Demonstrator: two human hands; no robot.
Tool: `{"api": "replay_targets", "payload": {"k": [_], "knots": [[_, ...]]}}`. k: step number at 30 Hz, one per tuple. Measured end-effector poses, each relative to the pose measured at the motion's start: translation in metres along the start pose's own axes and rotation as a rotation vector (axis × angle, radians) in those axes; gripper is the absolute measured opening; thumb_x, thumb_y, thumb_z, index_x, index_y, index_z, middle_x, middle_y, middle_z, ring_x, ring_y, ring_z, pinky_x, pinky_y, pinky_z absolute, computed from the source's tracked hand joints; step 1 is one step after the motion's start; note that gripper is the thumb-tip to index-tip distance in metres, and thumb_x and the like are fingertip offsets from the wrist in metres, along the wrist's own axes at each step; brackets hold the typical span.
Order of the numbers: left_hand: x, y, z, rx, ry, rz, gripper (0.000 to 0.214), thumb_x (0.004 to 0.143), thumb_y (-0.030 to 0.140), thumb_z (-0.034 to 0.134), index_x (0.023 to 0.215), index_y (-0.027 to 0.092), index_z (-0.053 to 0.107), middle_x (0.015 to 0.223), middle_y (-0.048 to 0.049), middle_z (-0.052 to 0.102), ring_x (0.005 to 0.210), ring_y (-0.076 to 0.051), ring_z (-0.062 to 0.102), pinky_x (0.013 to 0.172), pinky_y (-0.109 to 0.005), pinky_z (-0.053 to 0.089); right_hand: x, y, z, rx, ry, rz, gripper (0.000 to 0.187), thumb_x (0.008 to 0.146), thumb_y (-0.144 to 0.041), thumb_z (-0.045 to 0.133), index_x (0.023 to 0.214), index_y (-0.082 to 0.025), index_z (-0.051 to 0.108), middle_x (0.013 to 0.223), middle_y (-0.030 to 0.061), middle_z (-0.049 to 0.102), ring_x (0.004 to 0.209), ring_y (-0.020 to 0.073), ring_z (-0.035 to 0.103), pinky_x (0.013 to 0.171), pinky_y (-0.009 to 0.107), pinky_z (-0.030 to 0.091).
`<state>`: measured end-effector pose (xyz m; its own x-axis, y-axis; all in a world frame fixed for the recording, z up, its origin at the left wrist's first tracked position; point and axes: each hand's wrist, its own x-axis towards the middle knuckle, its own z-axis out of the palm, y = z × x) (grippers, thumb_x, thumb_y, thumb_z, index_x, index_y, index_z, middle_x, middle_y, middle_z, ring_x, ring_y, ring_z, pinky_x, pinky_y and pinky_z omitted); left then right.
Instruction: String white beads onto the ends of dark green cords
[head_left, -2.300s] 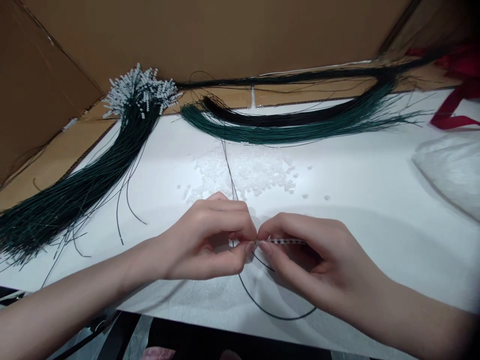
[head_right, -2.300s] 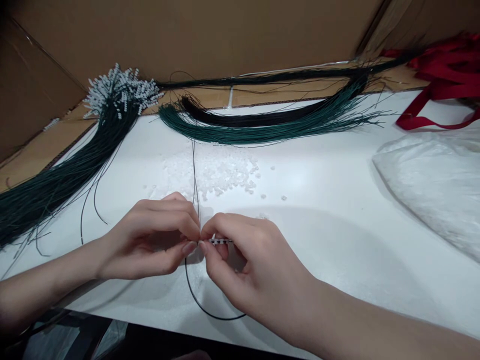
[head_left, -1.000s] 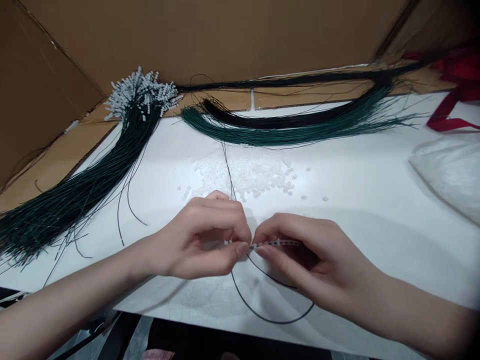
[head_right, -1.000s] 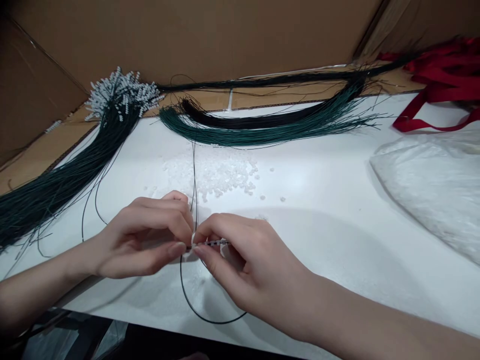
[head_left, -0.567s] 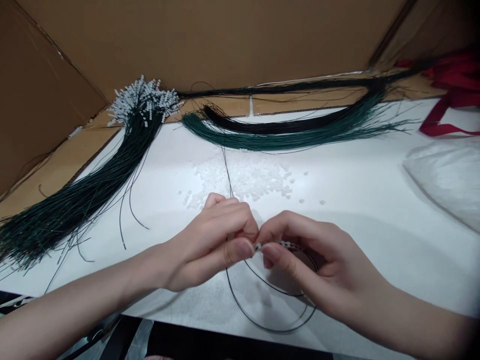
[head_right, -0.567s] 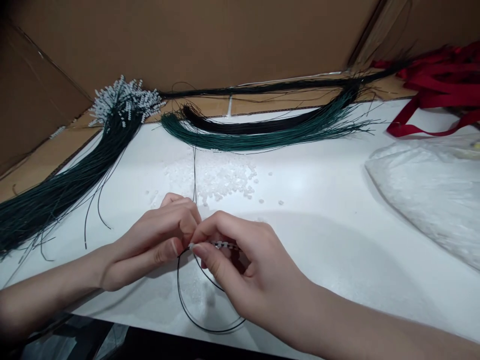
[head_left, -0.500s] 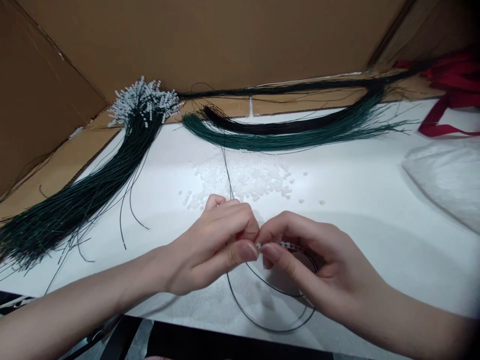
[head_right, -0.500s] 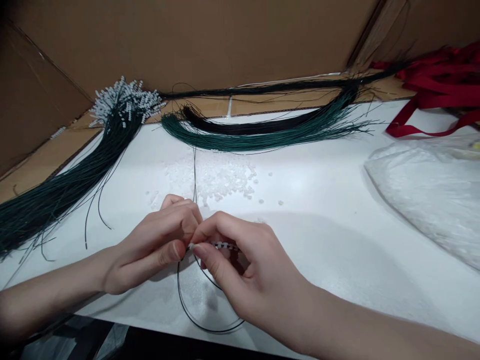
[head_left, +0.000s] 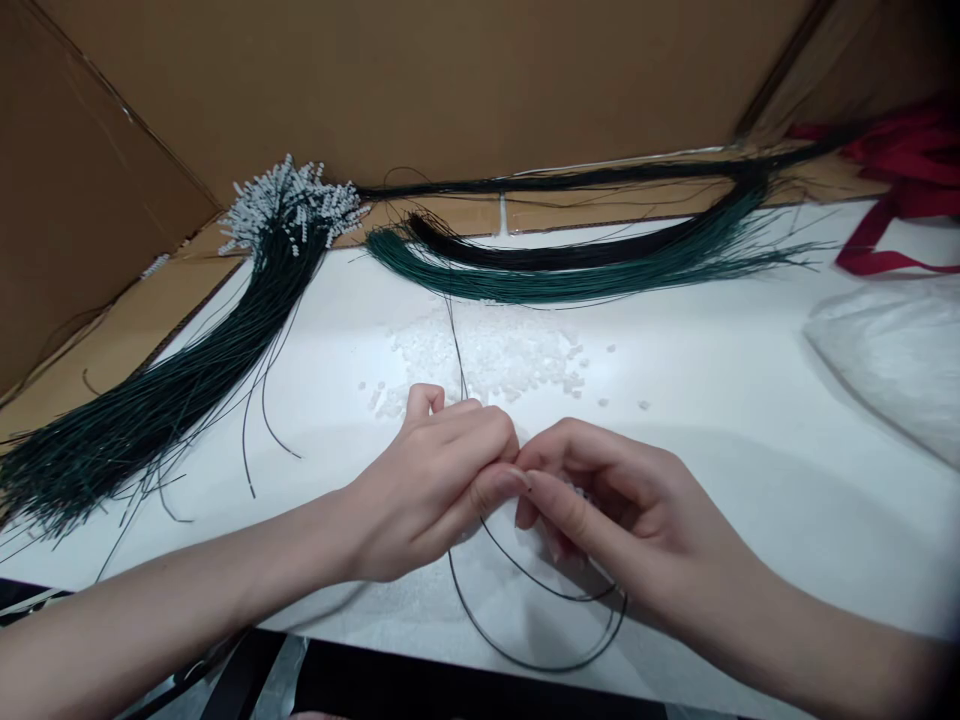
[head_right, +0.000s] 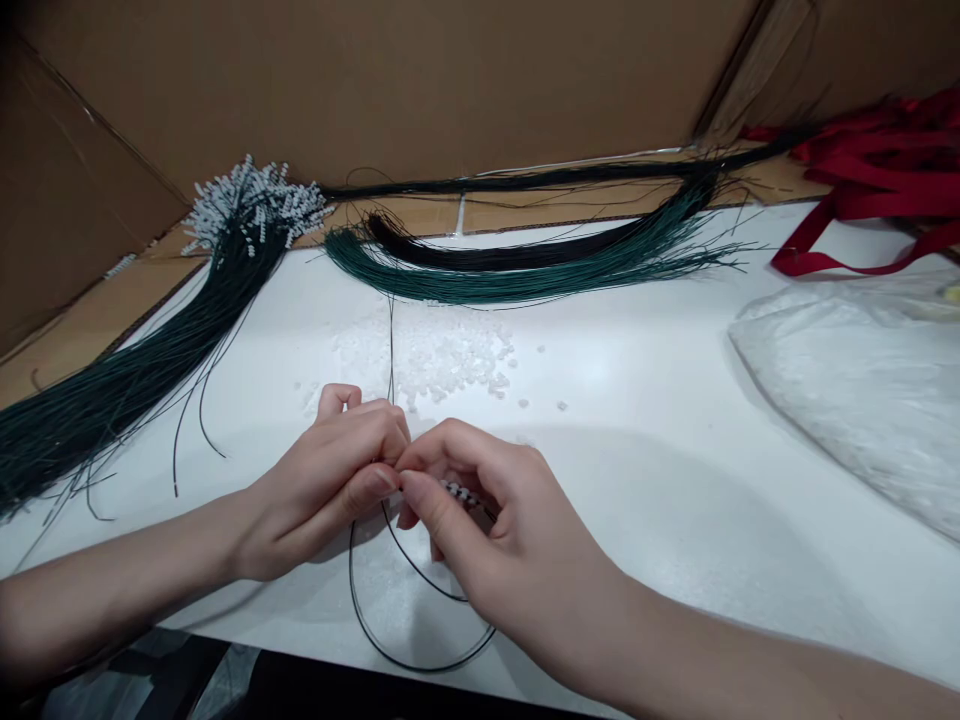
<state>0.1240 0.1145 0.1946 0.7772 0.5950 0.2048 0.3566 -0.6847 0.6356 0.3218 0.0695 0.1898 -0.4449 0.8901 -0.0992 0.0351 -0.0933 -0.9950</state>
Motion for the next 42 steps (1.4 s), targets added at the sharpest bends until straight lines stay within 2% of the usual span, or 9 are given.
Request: {"api": "replay_targets", "payload": {"k": [4,8,16,22,25,31,36,40,42], "knots": [[0.000,-0.001,-0.001,0.021,0.009,0.018,0.025,0.101,0.025,0.035,0.080,0.017,0.046,0.074,0.0036,0.048,0.067,-0.013,0.042,0.073,-0.037,0.018,-0.002,0.001,-0.002,0.022,-0.030,0.027,0.015,0.102,-0.026,0.044,0.093,-0.021,0.055,0.080,-0.0012,0.061,0.064,0.0079,0.051,0.054,0.020,0.040],[0.000,0.000,-0.001,0.038,-0.031,0.050,0.027,0.101,0.023,0.035,0.079,0.017,0.050,0.071,0.0031,0.048,0.067,-0.014,0.042,0.073,-0.038,0.017,-0.002,0.001,-0.002,0.014,-0.019,-0.002,0.009,0.101,-0.019,0.043,0.092,-0.022,0.045,0.074,-0.0033,0.060,0.061,0.0090,0.052,0.053,0.022,0.040],[0.002,0.006,-0.004,-0.064,-0.051,0.035,0.026,0.101,0.017,0.035,0.079,0.018,0.050,0.071,0.0036,0.049,0.069,-0.013,0.044,0.072,-0.037,0.017,0.000,-0.003,-0.003,0.015,-0.030,0.005,0.009,0.100,-0.017,0.040,0.095,-0.023,0.042,0.079,-0.0017,0.062,0.062,0.0105,0.052,0.054,0.024,0.040],[-0.001,0.005,-0.004,-0.016,-0.036,0.065,0.024,0.100,0.017,0.035,0.081,0.017,0.048,0.073,0.0028,0.050,0.070,-0.014,0.043,0.073,-0.037,0.019,-0.001,-0.001,-0.005,0.024,-0.058,0.008,0.005,0.103,-0.028,0.042,0.099,-0.025,0.043,0.077,-0.0027,0.059,0.066,0.0112,0.052,0.058,0.025,0.041],[-0.002,0.005,-0.008,0.067,-0.038,0.041,0.022,0.101,0.017,0.035,0.083,0.017,0.046,0.074,0.0024,0.049,0.071,-0.014,0.041,0.076,-0.036,0.022,0.000,-0.002,-0.008,0.042,-0.020,-0.008,0.015,0.103,-0.038,0.043,0.100,-0.024,0.049,0.076,-0.0027,0.058,0.068,0.0111,0.053,0.062,0.025,0.043],[-0.006,0.009,-0.027,0.127,0.055,-0.005,0.024,0.101,0.017,0.035,0.078,0.017,0.042,0.071,0.0026,0.045,0.070,-0.013,0.042,0.075,-0.036,0.023,0.003,-0.012,-0.013,-0.043,-0.010,0.011,0.037,0.101,-0.044,0.044,0.080,-0.016,0.057,0.077,0.0016,0.057,0.068,0.0109,0.052,0.063,0.025,0.042],[-0.014,0.012,-0.040,0.133,0.148,-0.021,0.026,0.102,0.019,0.033,0.078,0.018,0.042,0.071,0.0032,0.045,0.068,-0.013,0.042,0.075,-0.036,0.024,0.003,-0.024,-0.011,-0.015,-0.180,-0.009,0.032,0.095,-0.038,0.058,0.073,-0.015,0.059,0.069,0.0003,0.055,0.066,0.0114,0.050,0.061,0.024,0.038],[-0.020,0.014,-0.047,0.138,0.178,-0.003,0.030,0.104,0.025,0.029,0.080,0.018,0.045,0.073,0.0017,0.051,0.070,-0.014,0.047,0.077,-0.037,0.024,0.003,-0.035,-0.008,-0.018,-0.184,-0.051,0.032,0.094,-0.038,0.059,0.072,-0.015,0.059,0.071,0.0013,0.058,0.068,0.0120,0.051,0.066,0.025,0.042],[-0.023,0.017,-0.049,0.109,0.192,0.012,0.037,0.106,0.036,0.024,0.092,0.018,0.053,0.080,-0.0010,0.058,0.074,-0.016,0.051,0.080,-0.038,0.024,0.001,-0.038,-0.006,-0.019,-0.184,-0.072,0.033,0.094,-0.039,0.058,0.072,-0.015,0.059,0.072,0.0018,0.059,0.069,0.0123,0.052,0.068,0.025,0.043]]}}
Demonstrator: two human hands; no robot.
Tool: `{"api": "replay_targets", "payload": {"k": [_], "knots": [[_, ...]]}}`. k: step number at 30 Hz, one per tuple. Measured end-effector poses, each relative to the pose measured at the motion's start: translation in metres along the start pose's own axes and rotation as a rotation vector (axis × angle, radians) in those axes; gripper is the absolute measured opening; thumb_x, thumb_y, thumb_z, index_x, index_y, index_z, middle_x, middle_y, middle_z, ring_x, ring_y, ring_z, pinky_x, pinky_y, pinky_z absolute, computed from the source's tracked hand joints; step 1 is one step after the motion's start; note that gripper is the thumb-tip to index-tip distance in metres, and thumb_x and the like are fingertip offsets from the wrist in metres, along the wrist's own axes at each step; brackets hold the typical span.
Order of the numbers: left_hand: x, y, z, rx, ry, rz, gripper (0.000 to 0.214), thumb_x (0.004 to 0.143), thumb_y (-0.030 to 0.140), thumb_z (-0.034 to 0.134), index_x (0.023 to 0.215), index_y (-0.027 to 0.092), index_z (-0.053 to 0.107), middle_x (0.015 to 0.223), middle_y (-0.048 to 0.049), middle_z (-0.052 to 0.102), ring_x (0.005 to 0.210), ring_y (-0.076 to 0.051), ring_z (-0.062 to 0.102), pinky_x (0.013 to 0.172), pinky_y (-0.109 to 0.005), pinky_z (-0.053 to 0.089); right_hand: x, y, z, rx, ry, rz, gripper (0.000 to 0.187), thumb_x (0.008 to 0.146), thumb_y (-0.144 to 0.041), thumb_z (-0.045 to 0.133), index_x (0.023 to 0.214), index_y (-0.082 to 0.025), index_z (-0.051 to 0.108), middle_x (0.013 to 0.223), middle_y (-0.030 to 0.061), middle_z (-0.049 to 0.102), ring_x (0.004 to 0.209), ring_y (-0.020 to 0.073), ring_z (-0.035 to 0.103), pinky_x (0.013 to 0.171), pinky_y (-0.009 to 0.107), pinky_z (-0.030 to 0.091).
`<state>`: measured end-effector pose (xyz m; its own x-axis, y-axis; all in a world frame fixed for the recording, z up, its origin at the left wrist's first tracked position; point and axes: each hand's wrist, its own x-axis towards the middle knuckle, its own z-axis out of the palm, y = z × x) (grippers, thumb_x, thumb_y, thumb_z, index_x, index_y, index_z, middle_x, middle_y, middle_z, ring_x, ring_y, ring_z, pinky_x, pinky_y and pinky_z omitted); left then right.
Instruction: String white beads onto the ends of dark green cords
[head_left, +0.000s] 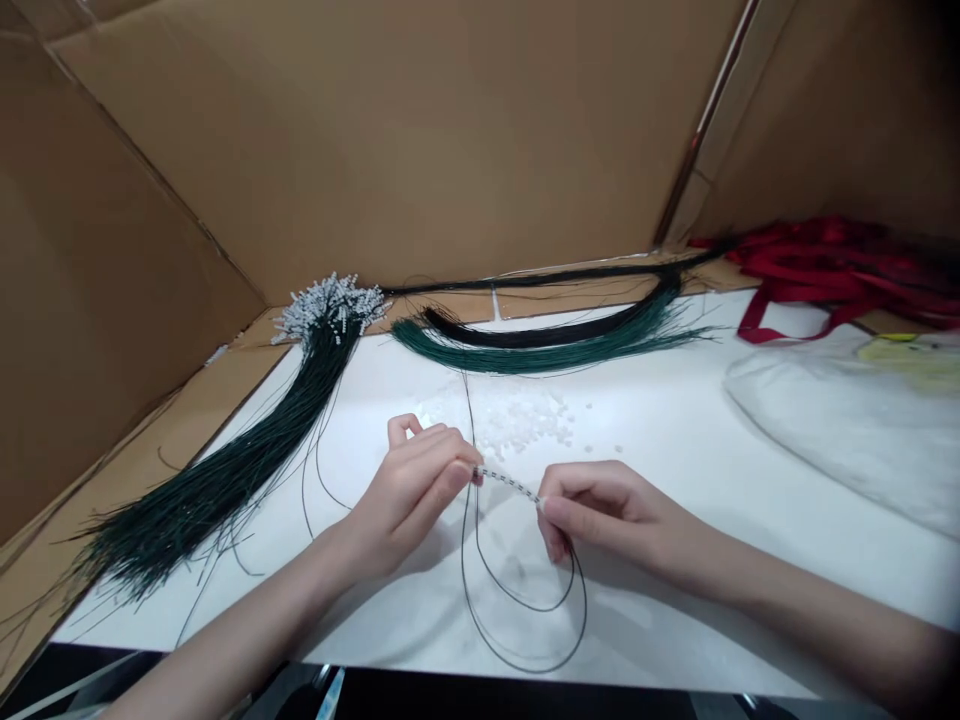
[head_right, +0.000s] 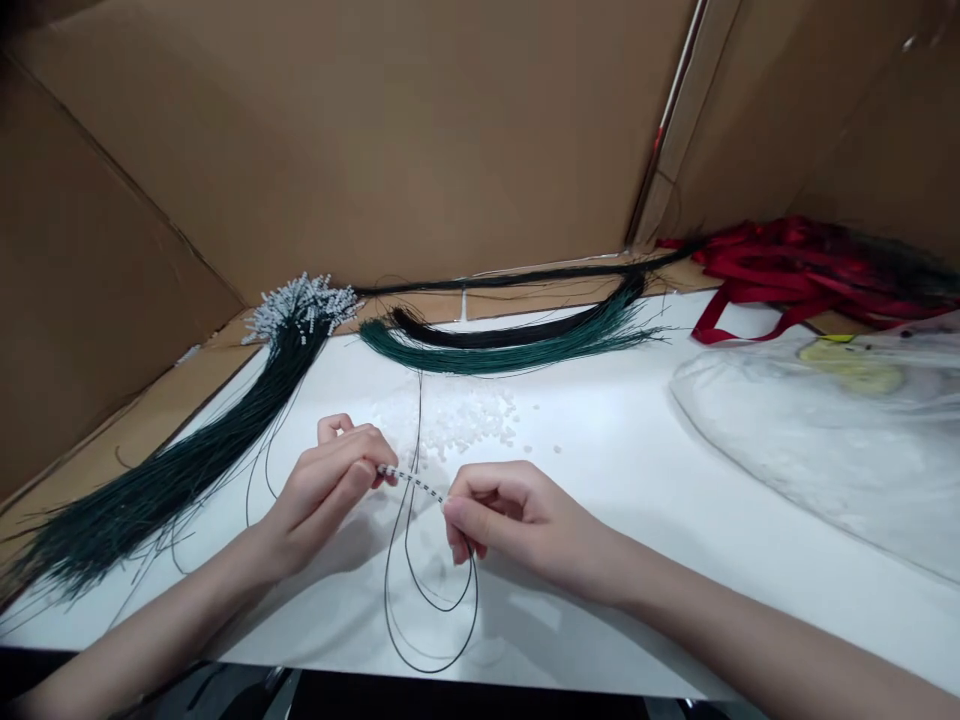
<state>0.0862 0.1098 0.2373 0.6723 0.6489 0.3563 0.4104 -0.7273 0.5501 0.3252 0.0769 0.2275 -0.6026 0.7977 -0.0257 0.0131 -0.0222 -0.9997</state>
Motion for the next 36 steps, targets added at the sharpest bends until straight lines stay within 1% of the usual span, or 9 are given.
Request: {"api": "replay_targets", "payload": {"k": [4,7,17,23,28,32,33,34,36], "knots": [[-0.006,0.006,-0.006,-0.054,0.069,0.112,0.051,0.096,0.061,0.041,0.126,0.021,0.050,0.098,-0.0058,0.064,0.086,-0.021,0.056,0.088,-0.040,0.027,-0.006,-0.004,0.007,-0.002,-0.024,-0.001,0.037,0.095,-0.042,0.056,0.071,-0.015,0.056,0.069,0.0017,0.059,0.067,0.0120,0.053,0.067,0.026,0.043],[-0.008,0.012,-0.008,0.035,0.109,0.236,0.035,0.088,0.040,0.069,0.113,0.022,0.052,0.096,-0.0034,0.068,0.084,-0.019,0.061,0.089,-0.040,0.027,-0.010,-0.007,0.014,-0.001,-0.055,0.007,0.037,0.096,-0.044,0.054,0.073,-0.015,0.056,0.069,0.0021,0.060,0.067,0.0124,0.054,0.067,0.027,0.044],[-0.024,0.020,-0.023,0.076,0.186,0.276,0.008,0.091,0.017,0.065,0.093,0.022,0.058,0.082,0.0017,0.070,0.074,-0.015,0.063,0.092,-0.041,0.029,-0.010,-0.022,0.039,-0.033,-0.049,-0.005,0.040,0.096,-0.046,0.053,0.072,-0.015,0.056,0.067,0.0022,0.059,0.065,0.0125,0.056,0.066,0.027,0.047],[-0.018,-0.001,-0.028,-0.712,0.069,0.068,0.103,0.062,0.062,0.081,0.147,0.031,0.031,0.150,-0.0157,0.040,0.126,-0.032,0.050,0.103,-0.048,0.040,0.015,-0.055,0.057,-0.101,0.181,-0.227,0.035,0.095,-0.040,0.058,0.071,-0.014,0.059,0.067,0.0009,0.060,0.064,0.0104,0.056,0.064,0.023,0.048],[0.013,0.016,-0.032,-0.800,-0.262,0.048,0.051,0.083,0.047,0.072,0.122,0.017,0.059,0.088,-0.0097,0.070,0.095,-0.025,0.068,0.085,-0.039,0.052,0.071,-0.122,0.060,-0.086,0.423,-0.488,0.025,0.097,-0.027,0.056,0.075,-0.014,0.059,0.066,-0.0024,0.061,0.059,0.0056,0.060,0.060,0.017,0.050],[0.041,0.015,-0.055,-0.712,-0.095,0.019,0.027,0.098,0.039,0.053,0.100,0.015,0.062,0.061,0.0035,0.049,0.055,-0.008,0.053,0.064,-0.026,0.050,0.103,-0.186,0.043,-0.071,0.639,-0.591,0.033,0.094,-0.025,0.045,0.074,-0.004,0.061,0.076,0.0025,0.072,0.071,0.0104,0.072,0.058,0.015,0.044],[0.047,0.010,-0.064,-0.679,-0.055,0.018,0.025,0.097,0.038,0.053,0.099,0.015,0.061,0.062,0.0041,0.048,0.053,-0.007,0.048,0.059,-0.023,0.047,0.106,-0.200,0.035,-0.069,0.681,-0.609,0.053,0.092,-0.029,0.023,0.076,0.003,0.061,0.093,0.0085,0.072,0.078,0.0130,0.072,0.057,0.015,0.040],[0.053,0.002,-0.073,-0.645,-0.014,0.016,0.025,0.097,0.038,0.053,0.099,0.014,0.061,0.061,0.0054,0.044,0.050,-0.006,0.044,0.054,-0.021,0.043,0.108,-0.212,0.026,-0.071,0.706,-0.613,0.089,0.061,-0.026,-0.020,0.077,0.024,0.053,0.107,0.0137,0.062,0.078,0.0076,0.065,0.051,0.024,0.035],[0.063,-0.013,-0.095,-0.567,0.065,0.006,0.025,0.098,0.038,0.053,0.100,0.014,0.059,0.061,0.0065,0.041,0.047,-0.005,0.038,0.046,-0.019,0.035,0.110,-0.232,0.006,-0.059,0.806,-0.649,0.099,0.063,-0.024,-0.030,0.081,0.023,0.056,0.116,0.0149,0.060,0.069,0.0008,0.063,0.055,0.025,0.037]]}}
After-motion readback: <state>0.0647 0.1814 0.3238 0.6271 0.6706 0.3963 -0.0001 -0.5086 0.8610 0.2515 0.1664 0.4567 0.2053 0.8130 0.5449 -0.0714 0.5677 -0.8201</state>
